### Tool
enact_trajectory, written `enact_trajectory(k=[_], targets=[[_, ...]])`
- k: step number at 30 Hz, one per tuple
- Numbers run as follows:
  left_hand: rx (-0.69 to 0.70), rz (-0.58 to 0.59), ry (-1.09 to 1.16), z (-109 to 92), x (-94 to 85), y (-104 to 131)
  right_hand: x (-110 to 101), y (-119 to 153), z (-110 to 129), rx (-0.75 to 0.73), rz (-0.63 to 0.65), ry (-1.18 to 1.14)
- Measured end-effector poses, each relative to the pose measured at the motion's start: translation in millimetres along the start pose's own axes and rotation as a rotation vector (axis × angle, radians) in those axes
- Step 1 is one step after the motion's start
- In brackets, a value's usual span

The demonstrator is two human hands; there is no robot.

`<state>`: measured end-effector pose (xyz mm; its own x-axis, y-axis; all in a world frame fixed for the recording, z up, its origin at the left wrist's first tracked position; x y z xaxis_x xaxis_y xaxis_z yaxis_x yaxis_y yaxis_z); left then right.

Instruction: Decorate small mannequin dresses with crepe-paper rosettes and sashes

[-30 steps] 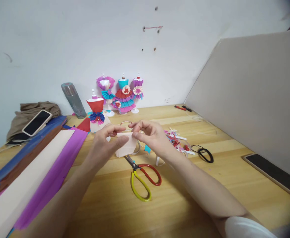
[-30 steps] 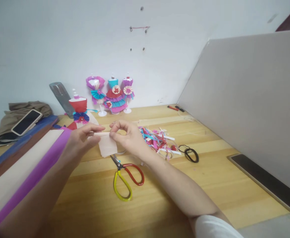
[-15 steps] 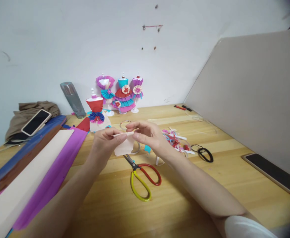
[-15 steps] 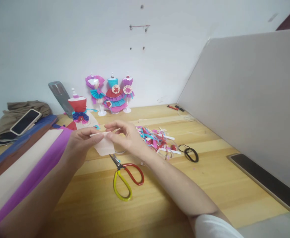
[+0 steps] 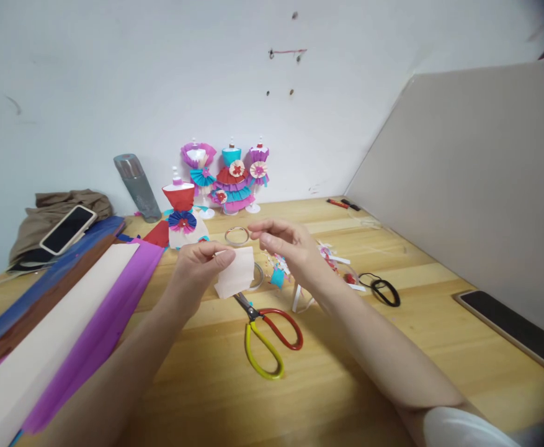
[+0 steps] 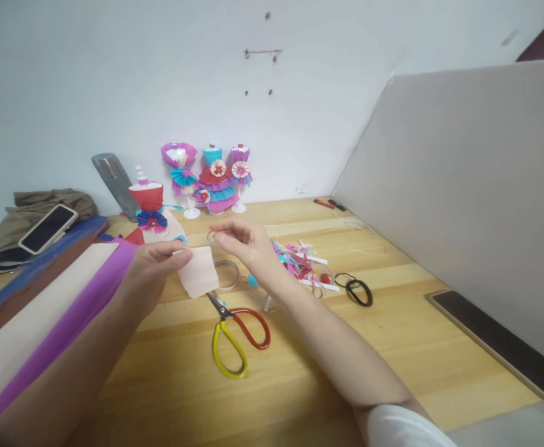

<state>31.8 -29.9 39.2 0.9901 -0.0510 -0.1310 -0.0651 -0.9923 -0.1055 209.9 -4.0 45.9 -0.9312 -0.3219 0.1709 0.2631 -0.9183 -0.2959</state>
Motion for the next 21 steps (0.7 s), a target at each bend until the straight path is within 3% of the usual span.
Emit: enact_trajectory(k=[5,11,16,21], targets=[[0.225,-0.127,-0.251,1.1,-1.7,-1.4,2.2,4.6,3.7,0.093,-0.006,0.061],[0.546,-0.242,-0.537,1.2,-0.4,0.8,16.1,9.5,-9.3,0.272,0.017,-0.181],[0.595,-0.180,-0.547,1.5,2.3,1.7,21.9,8.6,-16.6,0.290,-0.078,-0.324],[0.565,-0.169,-0.527,3.6,1.8,0.2,22.8,7.9,-20.6,0.286,-0.042,-0.393]])
Point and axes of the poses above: each hand's wrist, its own y-axis away from the middle knuckle, its own x-axis out of the palm, z = x × y, the point moved 1 cm from there along -y, towards the middle knuckle, and after that the axes turned 10 degrees about -y, right-handed, at the moved point
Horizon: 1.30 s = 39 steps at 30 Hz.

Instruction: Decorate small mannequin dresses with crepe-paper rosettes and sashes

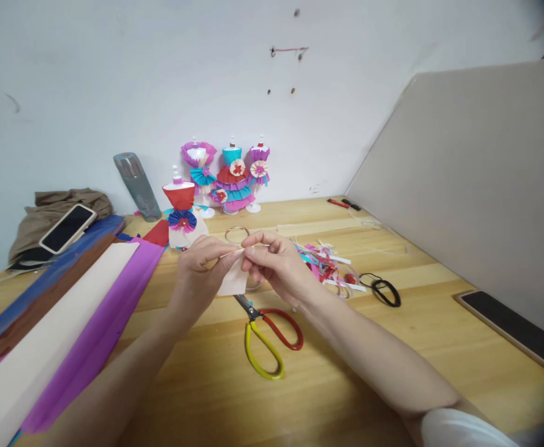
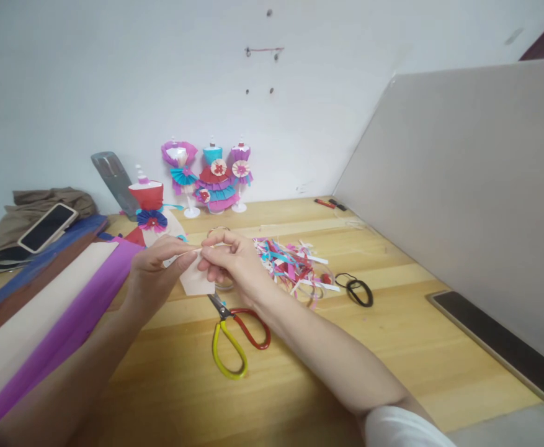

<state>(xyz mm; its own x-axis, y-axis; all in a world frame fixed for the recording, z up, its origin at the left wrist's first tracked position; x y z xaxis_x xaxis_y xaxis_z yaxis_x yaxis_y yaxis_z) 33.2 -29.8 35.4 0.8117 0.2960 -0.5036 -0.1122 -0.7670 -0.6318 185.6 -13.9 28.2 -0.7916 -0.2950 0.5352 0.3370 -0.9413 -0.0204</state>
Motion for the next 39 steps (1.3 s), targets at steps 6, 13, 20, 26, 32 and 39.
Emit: enact_trajectory(k=[6,13,20,26,32,39], targets=[[0.034,0.003,-0.043,-0.7,0.5,0.9,-1.1,-1.8,-2.9,-0.020,0.003,-0.001],[-0.021,-0.084,-0.062,6.0,0.7,0.1,-2.4,-4.6,-6.0,-0.160,-0.003,0.117],[-0.247,-0.064,0.102,3.0,-1.7,1.5,-0.3,-0.2,-3.1,-0.377,-0.067,0.282],[-0.420,-0.023,0.406,-9.7,5.2,8.2,-1.3,0.9,-6.2,-0.427,-0.051,0.282],[-0.422,-0.030,0.501,-12.7,5.8,6.4,-1.2,0.7,-7.2,-0.462,-0.040,0.250],[-0.462,0.067,0.597,-3.4,6.2,5.0,-2.3,-0.2,-8.1,-0.435,-0.025,0.226]])
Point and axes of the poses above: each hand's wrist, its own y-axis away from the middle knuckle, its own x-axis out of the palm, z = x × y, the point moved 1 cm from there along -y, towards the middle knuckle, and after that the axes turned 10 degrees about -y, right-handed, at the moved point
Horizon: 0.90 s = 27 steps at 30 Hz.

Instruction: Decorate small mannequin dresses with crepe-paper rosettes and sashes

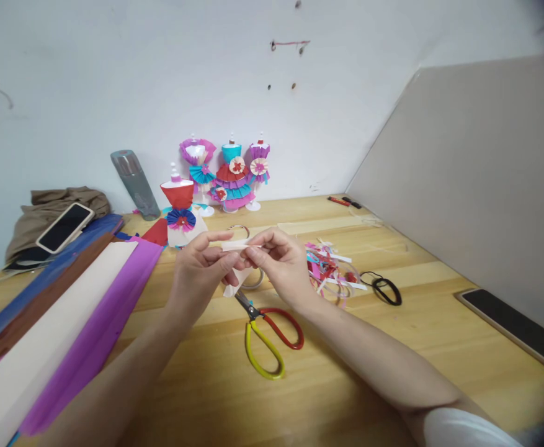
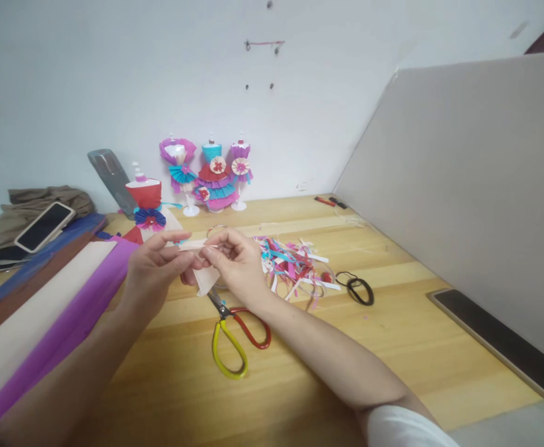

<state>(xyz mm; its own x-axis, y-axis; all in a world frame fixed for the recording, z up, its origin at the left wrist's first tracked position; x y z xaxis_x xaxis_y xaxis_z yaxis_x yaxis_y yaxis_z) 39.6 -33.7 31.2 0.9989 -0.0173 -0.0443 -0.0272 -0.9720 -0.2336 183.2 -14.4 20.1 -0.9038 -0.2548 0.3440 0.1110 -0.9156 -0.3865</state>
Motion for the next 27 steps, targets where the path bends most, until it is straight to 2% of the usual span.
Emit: enact_trajectory(k=[4,12,22,27], targets=[[0.004,0.012,0.014,1.5,1.3,-0.8,0.1,0.2,-0.1,0.002,0.015,-0.017],[0.072,-0.109,-0.009,4.4,0.7,-2.4,-3.0,-2.7,-3.1,-0.026,-0.001,0.008],[-0.043,-0.228,0.078,3.2,2.9,-3.0,-2.1,-4.1,-4.9,0.069,-0.096,-0.039],[-0.130,-0.251,0.119,0.1,6.1,-0.9,-2.6,-4.7,-8.5,0.092,-0.119,-0.062]])
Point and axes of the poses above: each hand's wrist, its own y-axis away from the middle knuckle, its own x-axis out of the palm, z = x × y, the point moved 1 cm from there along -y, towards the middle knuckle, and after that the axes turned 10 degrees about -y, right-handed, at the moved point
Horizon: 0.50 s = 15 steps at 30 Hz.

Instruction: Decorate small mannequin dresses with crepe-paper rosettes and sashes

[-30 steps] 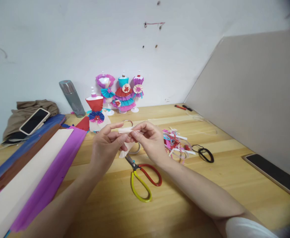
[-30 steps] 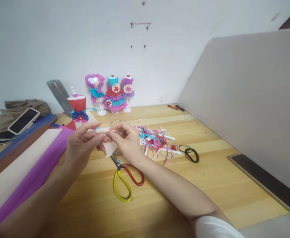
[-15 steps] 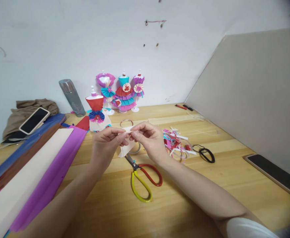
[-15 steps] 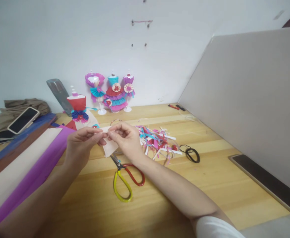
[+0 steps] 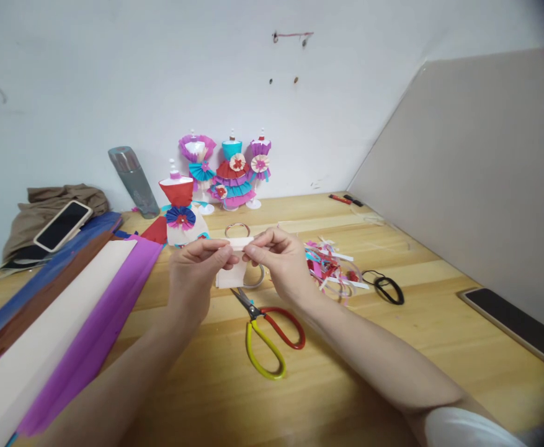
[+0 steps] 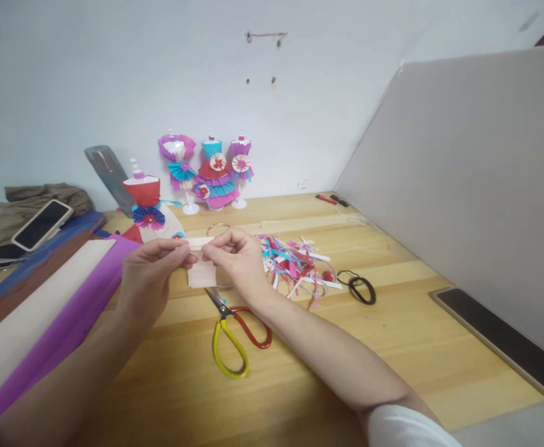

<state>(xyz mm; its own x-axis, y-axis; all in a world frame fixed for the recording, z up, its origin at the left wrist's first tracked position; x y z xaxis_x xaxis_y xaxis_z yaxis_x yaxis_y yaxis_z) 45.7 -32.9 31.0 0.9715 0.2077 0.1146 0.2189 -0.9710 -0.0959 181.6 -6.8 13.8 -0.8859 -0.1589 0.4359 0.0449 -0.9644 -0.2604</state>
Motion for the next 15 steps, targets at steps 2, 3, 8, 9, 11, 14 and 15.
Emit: enact_trajectory(k=[2,3,8,9,11,14,15], targets=[[-0.024,-0.012,0.005,-0.7,0.9,1.0,-0.2,0.0,-0.5,-0.004,-0.004,-0.006],[-0.030,-0.015,0.007,-0.7,1.3,1.3,-0.1,0.2,-0.5,-0.008,-0.004,-0.001],[-0.003,-0.015,0.000,2.3,1.8,1.1,0.1,1.5,-0.1,-0.057,-0.014,0.044],[0.010,-0.017,-0.003,3.3,1.6,0.8,0.1,1.7,-0.3,-0.068,-0.018,0.048],[0.033,-0.020,-0.010,5.0,1.4,0.3,0.2,1.9,-0.9,-0.085,-0.027,0.052],[0.059,-0.022,-0.031,6.6,1.3,0.0,0.7,1.7,-1.8,-0.098,-0.041,0.067],[0.070,-0.025,-0.034,6.9,1.4,-0.1,0.9,1.5,-2.1,-0.099,-0.046,0.068]])
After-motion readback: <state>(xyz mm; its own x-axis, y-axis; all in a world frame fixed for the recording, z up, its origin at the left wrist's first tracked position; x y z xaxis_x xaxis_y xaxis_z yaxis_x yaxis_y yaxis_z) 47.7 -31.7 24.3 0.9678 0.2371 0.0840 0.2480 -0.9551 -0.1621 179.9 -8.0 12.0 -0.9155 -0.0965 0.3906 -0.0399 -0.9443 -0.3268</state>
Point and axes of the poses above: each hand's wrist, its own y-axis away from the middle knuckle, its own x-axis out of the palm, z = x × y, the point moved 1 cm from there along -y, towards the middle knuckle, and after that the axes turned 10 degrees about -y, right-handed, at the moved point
